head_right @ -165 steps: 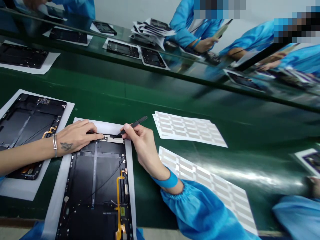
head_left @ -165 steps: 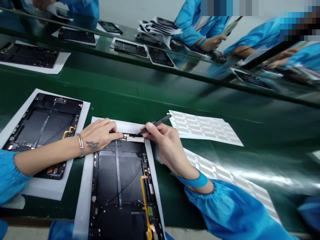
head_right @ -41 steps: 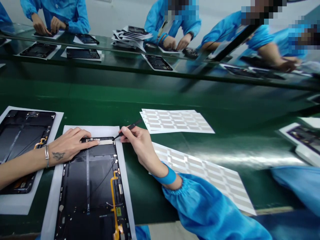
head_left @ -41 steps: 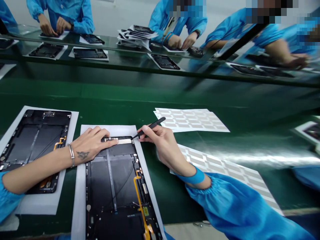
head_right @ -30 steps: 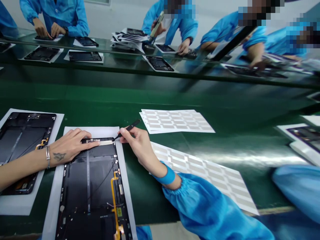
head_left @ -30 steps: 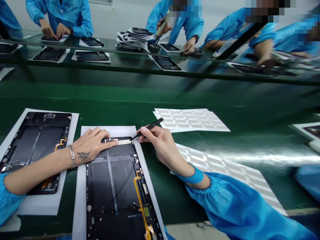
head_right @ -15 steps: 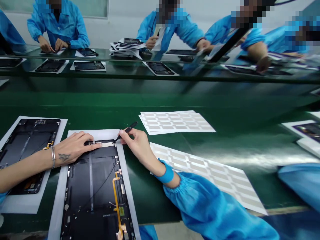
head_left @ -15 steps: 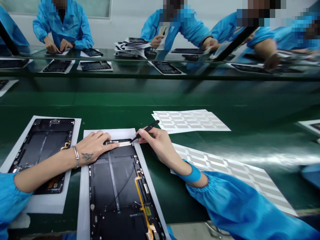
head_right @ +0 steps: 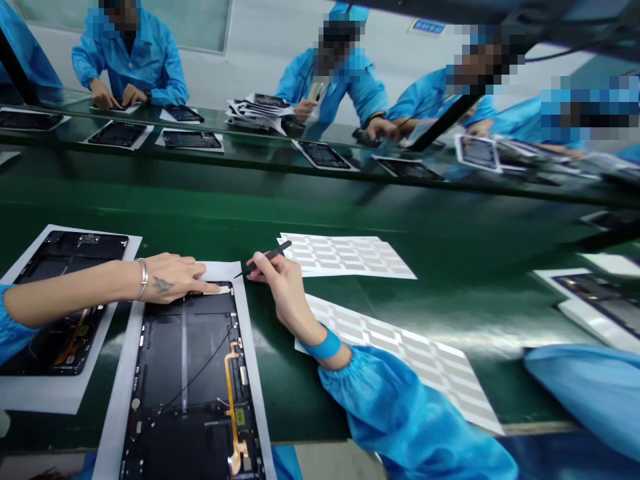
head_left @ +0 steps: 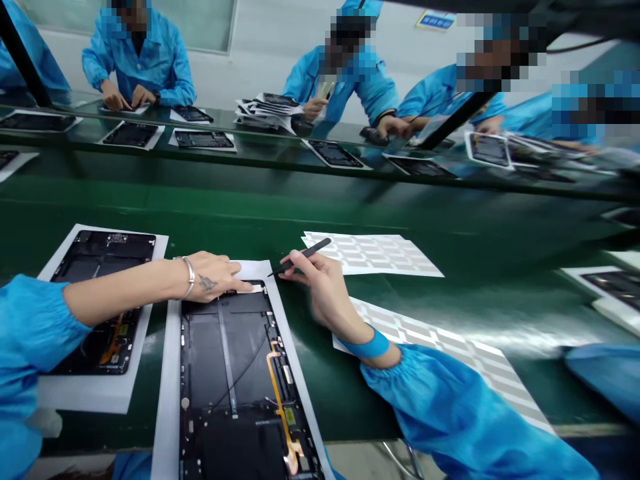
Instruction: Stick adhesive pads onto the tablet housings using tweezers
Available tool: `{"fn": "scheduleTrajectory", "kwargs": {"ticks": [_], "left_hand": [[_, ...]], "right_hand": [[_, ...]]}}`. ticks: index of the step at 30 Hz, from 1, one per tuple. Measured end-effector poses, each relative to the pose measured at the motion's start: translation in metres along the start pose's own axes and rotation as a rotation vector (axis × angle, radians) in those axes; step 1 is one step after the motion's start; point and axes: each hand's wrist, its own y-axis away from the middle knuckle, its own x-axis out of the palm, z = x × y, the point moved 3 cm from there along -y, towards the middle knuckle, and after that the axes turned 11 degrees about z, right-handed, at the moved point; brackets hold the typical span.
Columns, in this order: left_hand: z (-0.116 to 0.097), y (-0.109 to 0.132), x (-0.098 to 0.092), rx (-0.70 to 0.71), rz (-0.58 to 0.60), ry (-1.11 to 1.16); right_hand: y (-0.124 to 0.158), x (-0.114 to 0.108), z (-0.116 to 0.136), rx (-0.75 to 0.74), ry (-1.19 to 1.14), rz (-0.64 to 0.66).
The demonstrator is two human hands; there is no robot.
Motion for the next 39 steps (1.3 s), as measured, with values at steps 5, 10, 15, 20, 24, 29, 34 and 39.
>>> {"fn": "scheduleTrajectory", "kwargs": {"ticks": [5,10,15,20,24,29,34,39], "left_hand": [[-0.019,-0.012,0.001,-0.091,0.031,-0.098],[-0.021,0.018,0.025,-0.115,-0.138,0.024],[-0.011,0.038,0.044,0.019,-0.395,0.275],[-0.010,0.033,0.049,0.046,-0.461,0.299],[-0.012,0.031,0.049,0.052,-0.489,0.280],[-0.014,0.030,0.051,0.028,-0.473,0.260],[-0.014,0.029,0.050,0.016,-0.440,0.248],[-0.015,0.031,0.052,0.008,-0.413,0.165]], "right_hand": [[0.006,0.005,0.009,-0.043,0.065,0.088],[0.012,0.021,0.013,-0.089,0.160,0.344],[0.016,0.027,0.007,-0.111,0.246,0.395],[0.020,0.026,0.011,-0.106,0.319,0.410],[0.020,0.026,0.017,-0.173,0.391,0.477],[0.018,0.016,0.017,-0.245,0.453,0.460],[0.017,-0.001,0.017,-0.202,0.492,0.461],[0.019,-0.014,0.018,-0.139,0.509,0.429]]}}
